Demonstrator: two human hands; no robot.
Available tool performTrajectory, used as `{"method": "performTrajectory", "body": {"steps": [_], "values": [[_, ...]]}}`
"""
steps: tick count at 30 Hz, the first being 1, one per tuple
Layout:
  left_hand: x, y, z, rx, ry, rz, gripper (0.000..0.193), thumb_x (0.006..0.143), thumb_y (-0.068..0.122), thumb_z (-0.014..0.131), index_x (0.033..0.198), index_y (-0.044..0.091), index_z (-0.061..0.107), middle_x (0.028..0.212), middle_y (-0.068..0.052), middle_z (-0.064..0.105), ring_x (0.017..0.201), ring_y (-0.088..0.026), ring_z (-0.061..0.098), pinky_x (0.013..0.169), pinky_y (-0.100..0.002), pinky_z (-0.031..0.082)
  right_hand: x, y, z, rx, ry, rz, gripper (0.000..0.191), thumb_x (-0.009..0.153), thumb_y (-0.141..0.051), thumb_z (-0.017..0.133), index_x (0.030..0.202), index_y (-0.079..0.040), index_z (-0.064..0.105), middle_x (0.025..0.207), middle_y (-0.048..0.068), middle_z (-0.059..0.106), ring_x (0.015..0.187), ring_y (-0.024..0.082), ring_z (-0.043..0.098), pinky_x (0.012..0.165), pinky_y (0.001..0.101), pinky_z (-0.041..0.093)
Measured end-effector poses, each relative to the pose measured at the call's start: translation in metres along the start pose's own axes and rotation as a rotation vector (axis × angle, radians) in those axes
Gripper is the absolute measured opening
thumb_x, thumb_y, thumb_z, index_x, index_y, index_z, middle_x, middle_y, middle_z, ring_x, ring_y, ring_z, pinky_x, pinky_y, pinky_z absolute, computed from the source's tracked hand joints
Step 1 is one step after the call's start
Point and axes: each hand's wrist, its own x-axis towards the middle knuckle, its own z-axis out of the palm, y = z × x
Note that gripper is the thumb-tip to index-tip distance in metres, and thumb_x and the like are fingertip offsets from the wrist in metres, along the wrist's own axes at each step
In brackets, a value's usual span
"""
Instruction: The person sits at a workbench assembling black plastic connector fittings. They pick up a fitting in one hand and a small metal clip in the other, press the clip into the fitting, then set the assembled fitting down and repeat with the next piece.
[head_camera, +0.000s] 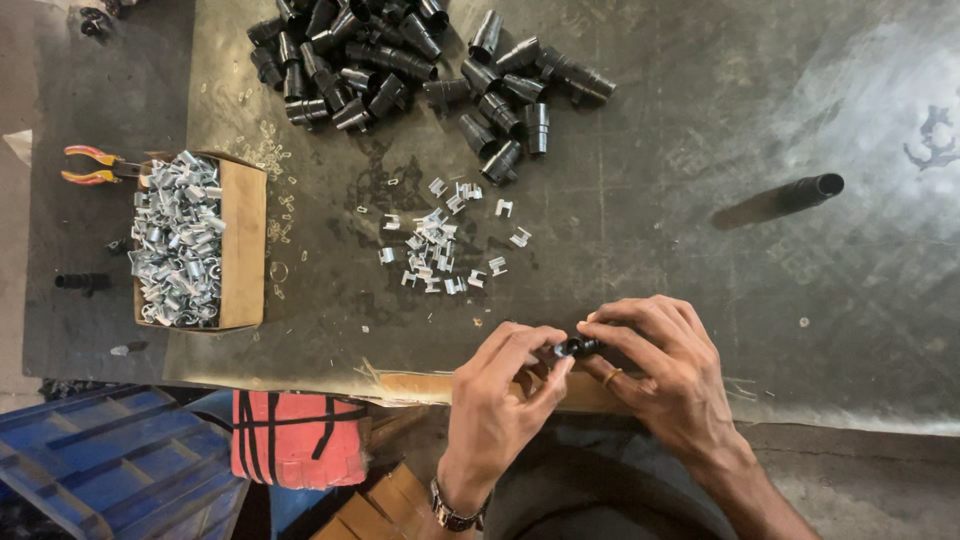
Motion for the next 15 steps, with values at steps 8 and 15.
{"method": "performTrajectory", "body": {"steps": [8,15], "values": [[-0.0011,0.0014,-0.0006,-0.031,0.002,0.083,0.026,0.088,0.001,0.079,0.112,0.004,0.069,0.104,-0.005,0.070,0.080,-0.012,0.074,0.068,-0.024,0.060,0.0004,-0.0026,0.0005,-0.030,0.011,-0.011,0.034,0.072,-0.015,0.083,0.104,-0.011,0.074,0.109,0.001,0.070,0.103,0.022,0.066,0.094,0.0410,0.049],[-0.0008,0.0013,-0.0024,-0.018,-0.014,0.053,0.025,0.087,0.002,0.078,0.110,0.004,0.069,0.103,-0.004,0.069,0.081,-0.011,0.075,0.065,-0.022,0.061,0.0016,-0.0050,0.0016,-0.039,0.009,-0.020,0.033,0.073,-0.014,0.082,0.105,-0.012,0.074,0.108,0.000,0.069,0.103,0.021,0.066,0.093,0.0407,0.049]]}}
